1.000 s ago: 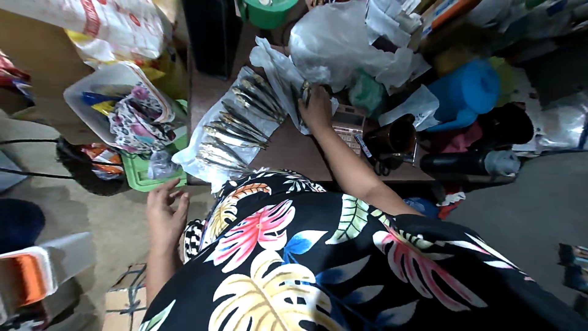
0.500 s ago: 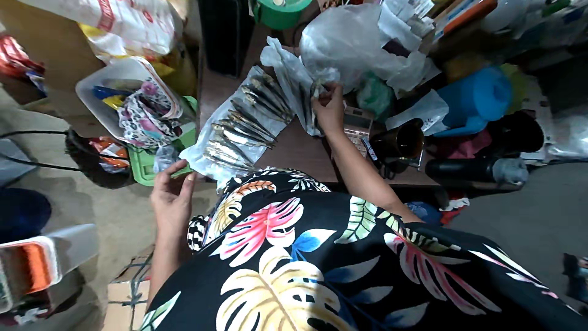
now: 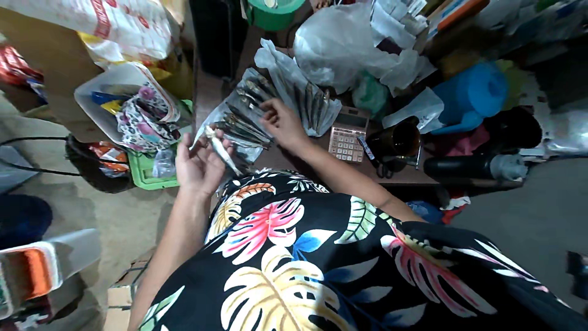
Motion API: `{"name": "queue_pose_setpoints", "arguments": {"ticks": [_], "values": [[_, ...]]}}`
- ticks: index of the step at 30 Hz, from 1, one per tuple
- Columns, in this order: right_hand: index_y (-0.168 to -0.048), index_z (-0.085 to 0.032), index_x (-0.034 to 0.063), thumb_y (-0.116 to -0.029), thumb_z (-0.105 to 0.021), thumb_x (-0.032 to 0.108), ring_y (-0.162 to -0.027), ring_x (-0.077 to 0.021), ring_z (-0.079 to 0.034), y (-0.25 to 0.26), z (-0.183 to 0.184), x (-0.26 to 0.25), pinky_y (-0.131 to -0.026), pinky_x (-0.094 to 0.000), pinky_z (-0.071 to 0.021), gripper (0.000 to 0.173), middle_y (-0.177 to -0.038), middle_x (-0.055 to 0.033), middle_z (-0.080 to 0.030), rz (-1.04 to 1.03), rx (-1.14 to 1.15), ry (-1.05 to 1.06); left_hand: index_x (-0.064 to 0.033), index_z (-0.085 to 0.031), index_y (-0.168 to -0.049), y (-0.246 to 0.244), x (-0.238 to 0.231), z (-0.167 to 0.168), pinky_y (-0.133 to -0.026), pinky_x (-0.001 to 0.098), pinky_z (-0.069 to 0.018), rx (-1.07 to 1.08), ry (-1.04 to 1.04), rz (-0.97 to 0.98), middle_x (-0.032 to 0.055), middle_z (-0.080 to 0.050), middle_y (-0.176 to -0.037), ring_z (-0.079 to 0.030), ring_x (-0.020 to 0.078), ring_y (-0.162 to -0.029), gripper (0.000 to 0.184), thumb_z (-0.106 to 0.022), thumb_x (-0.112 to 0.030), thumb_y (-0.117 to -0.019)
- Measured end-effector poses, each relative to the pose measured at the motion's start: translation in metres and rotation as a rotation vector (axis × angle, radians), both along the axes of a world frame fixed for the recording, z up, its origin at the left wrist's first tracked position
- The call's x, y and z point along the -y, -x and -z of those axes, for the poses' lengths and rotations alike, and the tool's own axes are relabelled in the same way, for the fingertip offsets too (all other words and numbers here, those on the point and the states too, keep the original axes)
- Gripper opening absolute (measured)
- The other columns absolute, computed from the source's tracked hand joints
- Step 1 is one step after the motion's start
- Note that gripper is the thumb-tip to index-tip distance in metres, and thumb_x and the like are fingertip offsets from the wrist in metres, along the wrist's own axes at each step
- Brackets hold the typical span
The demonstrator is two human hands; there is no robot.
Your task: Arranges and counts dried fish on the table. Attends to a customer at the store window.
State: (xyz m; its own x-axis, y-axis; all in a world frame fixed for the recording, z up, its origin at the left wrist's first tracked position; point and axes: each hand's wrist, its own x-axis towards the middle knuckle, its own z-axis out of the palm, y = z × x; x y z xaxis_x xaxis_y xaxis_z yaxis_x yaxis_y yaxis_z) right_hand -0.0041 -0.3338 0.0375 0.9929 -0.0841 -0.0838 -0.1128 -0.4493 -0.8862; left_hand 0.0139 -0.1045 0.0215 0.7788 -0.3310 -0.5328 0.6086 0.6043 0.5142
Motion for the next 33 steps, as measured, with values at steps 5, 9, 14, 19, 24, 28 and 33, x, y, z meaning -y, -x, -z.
{"name": "queue_pose_setpoints", "arguments": {"ticks": [5,9,14,19,24,28,33], "values": [[-0.135,-0.056,-0.0050,-0.1015,-0.054,0.004,-0.111,-0.0328,-0.067,0.003,0.045,0.065,-0.098,-0.0441,-0.0556,0.034,-0.128,-0.0247,-0.063,0.174,-0.177,0.305,-0.0114,-0.054,-0.130,0.017,-0.056,0.002,-0.093,0.0383,-0.0548,0.008,-0.002,-0.189,0.0055,-0.065,-0.116,-0.066,0.0185,-0.102,0.064,-0.007,-0.049,-0.1087],[-0.137,-0.053,-0.0056,-0.1019,-0.061,0.016,-0.110,-0.0341,-0.067,-0.001,0.061,0.078,-0.097,-0.0462,-0.0557,0.042,-0.127,-0.0254,-0.062,0.223,-0.237,0.381,-0.0111,-0.054,-0.123,0.030,-0.103,0.007,-0.095,0.0384,-0.0546,-0.009,0.041,-0.404,0.0037,-0.066,-0.110,-0.066,0.0169,-0.100,0.069,-0.002,-0.052,-0.1054],[-0.141,-0.050,-0.0078,-0.0978,-0.066,0.016,-0.123,-0.0380,-0.062,-0.012,0.066,0.076,-0.106,-0.0493,-0.0505,0.052,-0.137,-0.0278,-0.058,0.252,-0.273,0.438,-0.0105,-0.052,-0.121,0.039,-0.141,0.008,-0.087,0.0370,-0.0567,0.029,-0.006,-0.562,0.0044,-0.065,-0.102,-0.066,0.0173,-0.092,0.070,0.001,-0.053,-0.1050],[-0.141,-0.050,-0.0022,-0.1010,-0.064,0.016,-0.106,-0.0310,-0.068,-0.003,0.047,0.089,-0.093,-0.0472,-0.0560,0.046,-0.121,-0.0215,-0.067,0.381,-0.348,0.131,-0.0105,-0.054,-0.113,0.046,-0.161,0.012,-0.087,0.0369,-0.0565,0.038,-0.007,-0.649,0.0049,-0.065,-0.097,-0.066,0.0175,-0.090,0.070,0.001,-0.054,-0.1044],[-0.141,-0.048,-0.0010,-0.1000,-0.066,0.013,-0.083,-0.0152,-0.065,0.034,0.038,0.116,-0.074,-0.0317,-0.0563,0.047,-0.112,-0.0148,-0.066,0.528,-0.304,-0.214,-0.0099,-0.054,-0.113,0.049,-0.169,0.020,-0.086,0.0368,-0.0567,0.006,-0.027,-0.680,0.0052,-0.064,-0.096,-0.066,0.0171,-0.089,0.070,0.000,-0.054,-0.1045],[-0.142,-0.048,0.0001,-0.0999,-0.066,0.013,-0.079,-0.0141,-0.064,0.056,0.040,0.129,-0.070,-0.0309,-0.0561,0.047,-0.111,-0.0136,-0.067,0.627,-0.310,-0.221,-0.0117,-0.053,-0.110,0.045,-0.164,0.019,-0.085,0.0361,-0.0567,-0.038,-0.041,-0.677,0.0045,-0.063,-0.094,-0.065,0.0167,-0.086,0.063,-0.003,-0.050,-0.1056],[-0.141,-0.049,-0.0012,-0.0988,-0.068,0.014,-0.083,-0.0195,-0.067,0.058,0.045,0.128,-0.074,-0.0362,-0.0583,0.048,-0.114,-0.0172,-0.066,0.658,-0.324,-0.090,-0.0113,-0.053,-0.109,0.042,-0.160,0.020,-0.087,0.0366,-0.0565,-0.086,-0.042,-0.663,0.0050,-0.064,-0.096,-0.066,0.0172,-0.089,0.058,-0.007,-0.046,-0.1067]]}}
